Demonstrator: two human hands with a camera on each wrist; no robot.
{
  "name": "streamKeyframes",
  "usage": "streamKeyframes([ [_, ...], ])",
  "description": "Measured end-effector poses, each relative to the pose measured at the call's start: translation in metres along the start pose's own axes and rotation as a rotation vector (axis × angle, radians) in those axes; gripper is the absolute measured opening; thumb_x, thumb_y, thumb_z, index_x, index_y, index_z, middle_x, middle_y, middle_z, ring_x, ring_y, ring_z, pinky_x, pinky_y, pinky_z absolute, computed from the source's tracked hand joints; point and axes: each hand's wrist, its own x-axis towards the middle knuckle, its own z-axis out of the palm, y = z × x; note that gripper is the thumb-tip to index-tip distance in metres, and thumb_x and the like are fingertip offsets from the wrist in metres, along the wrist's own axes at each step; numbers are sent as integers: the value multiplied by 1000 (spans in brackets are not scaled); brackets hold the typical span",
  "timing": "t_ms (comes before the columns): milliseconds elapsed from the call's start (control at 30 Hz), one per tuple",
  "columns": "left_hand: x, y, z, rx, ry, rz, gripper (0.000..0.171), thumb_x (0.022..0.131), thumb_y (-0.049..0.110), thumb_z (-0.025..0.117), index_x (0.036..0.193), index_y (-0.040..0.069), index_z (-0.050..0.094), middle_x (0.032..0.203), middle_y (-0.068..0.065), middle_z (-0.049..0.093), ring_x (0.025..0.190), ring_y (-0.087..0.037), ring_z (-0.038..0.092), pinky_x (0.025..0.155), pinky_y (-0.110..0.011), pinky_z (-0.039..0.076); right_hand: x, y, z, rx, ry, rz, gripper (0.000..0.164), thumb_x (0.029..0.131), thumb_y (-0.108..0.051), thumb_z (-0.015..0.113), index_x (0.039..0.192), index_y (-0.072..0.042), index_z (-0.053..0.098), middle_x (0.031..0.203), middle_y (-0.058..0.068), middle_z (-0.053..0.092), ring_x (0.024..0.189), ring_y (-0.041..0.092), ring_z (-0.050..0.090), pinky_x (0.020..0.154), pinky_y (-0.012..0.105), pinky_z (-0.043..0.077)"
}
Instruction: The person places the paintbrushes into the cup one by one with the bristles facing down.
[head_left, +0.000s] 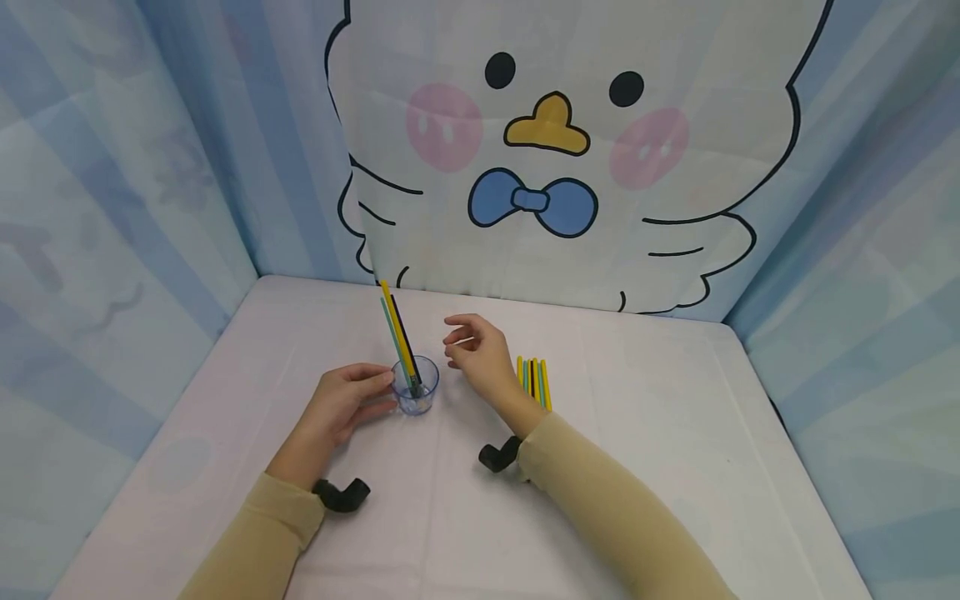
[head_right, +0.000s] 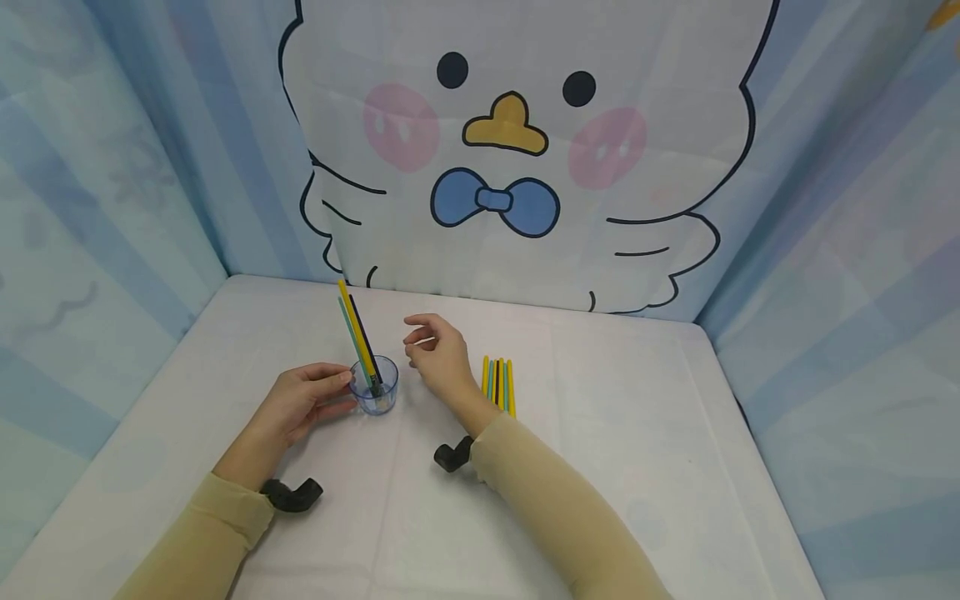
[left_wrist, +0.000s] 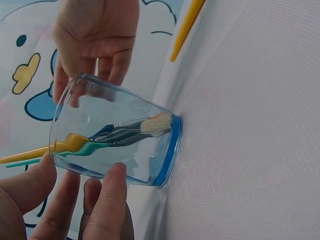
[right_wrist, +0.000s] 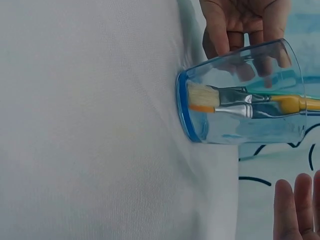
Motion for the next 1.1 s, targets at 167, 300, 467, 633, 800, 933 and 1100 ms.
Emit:
streamKeyframes([
  [167, 0, 0, 0, -8, -3, -8, 39, 103, 11, 74, 137, -5, 66, 117, -9, 72, 105, -18, 72, 94, -37, 69, -3, 1, -12, 20, 32, 10, 42, 95, 9, 71, 132, -10, 71, 106, 17, 72, 86, 20, 73, 78, 34, 72],
  [300, -1, 0, 0, -2, -2, -21, 39, 103, 13, 74, 137, -4, 66, 120, -10, 71, 104, -17, 73, 93, -36, 69, -8, 3, -21, 28, 50, 23, 43, 94, 10, 71, 131, -9, 71, 104, 17, 72, 87, 24, 73, 77, 35, 72],
  [467, -2, 0, 0, 0, -1, -17, 39, 103, 12, 73, 137, -5, 65, 123, -13, 71, 101, -16, 73, 92, -36, 69, -14, 8, -30, 20, 63, 35, 43, 94, 10, 70, 132, -11, 71, 105, 18, 72, 90, 30, 74, 76, 34, 72],
  [633, -2, 1, 0, -3, 7, -17, 40, 103, 13, 74, 138, -4, 66, 120, -11, 71, 101, -15, 72, 91, -35, 70, -21, 9, -40, 10, 51, 64, 39, 98, 6, 69, 132, -13, 70, 110, 20, 70, 100, 42, 73, 78, 36, 72],
  [800, -2, 1, 0, -10, 8, -11, 39, 103, 12, 74, 137, -5, 66, 117, -9, 72, 100, -15, 73, 90, -35, 70, -28, 10, -50, 9, 36, 91, 42, 98, 5, 69, 135, -14, 69, 117, 27, 67, 104, 47, 71, 77, 39, 72],
  [933, -1, -1, 0, -9, 5, -9, 39, 103, 11, 74, 137, -6, 65, 121, -13, 72, 100, -15, 74, 90, -35, 70, -34, 12, -59, 2, 45, 105, 44, 98, 5, 69, 136, -15, 68, 119, 28, 67, 104, 46, 71, 76, 37, 72],
  [1100, 0, -1, 1, -1, 6, -13, 40, 103, 12, 74, 138, -5, 65, 123, -14, 72, 99, -14, 74, 90, -35, 70, -42, 14, -71, -17, 60, 130, 43, 100, 4, 68, 139, -15, 66, 121, 27, 66, 106, 46, 71, 77, 37, 72],
])
